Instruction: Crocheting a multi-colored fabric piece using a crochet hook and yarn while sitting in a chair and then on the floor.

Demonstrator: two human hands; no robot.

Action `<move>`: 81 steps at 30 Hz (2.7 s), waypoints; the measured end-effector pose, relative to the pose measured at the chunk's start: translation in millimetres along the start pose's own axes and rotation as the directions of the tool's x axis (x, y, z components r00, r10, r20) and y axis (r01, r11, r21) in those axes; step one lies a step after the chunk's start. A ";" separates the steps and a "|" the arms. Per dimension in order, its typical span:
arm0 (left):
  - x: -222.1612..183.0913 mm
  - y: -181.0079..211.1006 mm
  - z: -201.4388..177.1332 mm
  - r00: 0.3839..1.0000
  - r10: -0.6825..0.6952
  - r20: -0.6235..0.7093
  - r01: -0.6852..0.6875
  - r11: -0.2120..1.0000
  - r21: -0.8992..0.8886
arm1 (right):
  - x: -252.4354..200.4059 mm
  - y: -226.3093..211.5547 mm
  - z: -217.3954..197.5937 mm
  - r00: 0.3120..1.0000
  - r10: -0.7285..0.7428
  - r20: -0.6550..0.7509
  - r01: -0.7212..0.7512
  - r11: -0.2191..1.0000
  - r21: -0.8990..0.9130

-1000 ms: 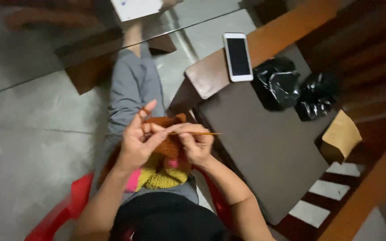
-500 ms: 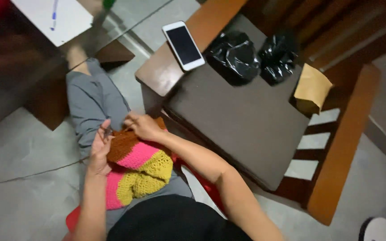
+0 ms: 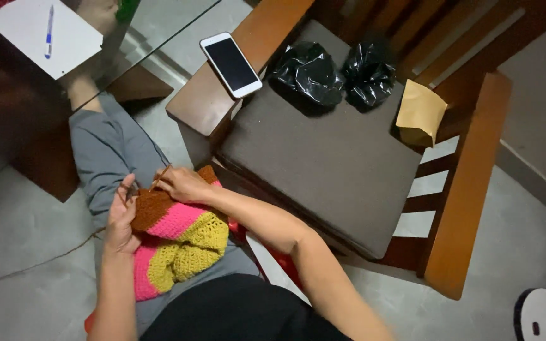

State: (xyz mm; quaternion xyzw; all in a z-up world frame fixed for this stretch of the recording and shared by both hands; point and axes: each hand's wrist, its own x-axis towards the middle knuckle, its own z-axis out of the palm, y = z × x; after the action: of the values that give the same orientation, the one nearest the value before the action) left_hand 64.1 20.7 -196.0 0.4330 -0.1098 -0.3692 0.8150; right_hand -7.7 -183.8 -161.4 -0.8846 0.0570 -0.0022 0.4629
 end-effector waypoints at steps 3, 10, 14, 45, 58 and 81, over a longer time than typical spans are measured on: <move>2.0 -10.5 -13.7 1.000 0.005 0.003 -0.004 0.999 -0.033 | -6.6 -11.7 -5.7 0.999 -0.027 -0.024 0.026 1.000 -0.011; -0.7 -13.7 -16.4 0.999 0.011 0.033 -0.010 0.999 -0.042 | 0.5 -12.3 -2.0 1.000 -0.007 -0.019 0.007 1.000 -0.009; 1.6 -16.0 -22.7 0.998 -0.004 0.056 0.010 0.995 -0.097 | 2.5 -14.3 0.4 0.999 -0.025 0.021 0.027 0.995 -0.091; 2.6 -9.9 2.2 1.000 -0.007 0.004 0.007 0.995 -0.103 | -13.6 -27.7 -13.4 0.995 -0.032 0.098 0.040 0.996 -0.084; -41.6 84.3 71.8 0.977 0.195 -0.092 -0.172 0.962 0.212 | -19.9 -49.9 -11.3 0.984 -0.173 -0.048 0.177 0.979 0.099; -74.0 120.9 129.5 0.972 0.233 0.040 -0.222 0.839 0.496 | -64.4 -73.6 -33.1 0.826 -0.495 -0.268 0.552 0.620 0.557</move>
State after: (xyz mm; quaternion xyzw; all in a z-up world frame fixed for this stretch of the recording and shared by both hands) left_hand 8.7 34.0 -12.6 0.6161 -0.2427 -0.2243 0.7150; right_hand -66.2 -162.6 -79.0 -0.6618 -0.1869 -0.1942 0.6996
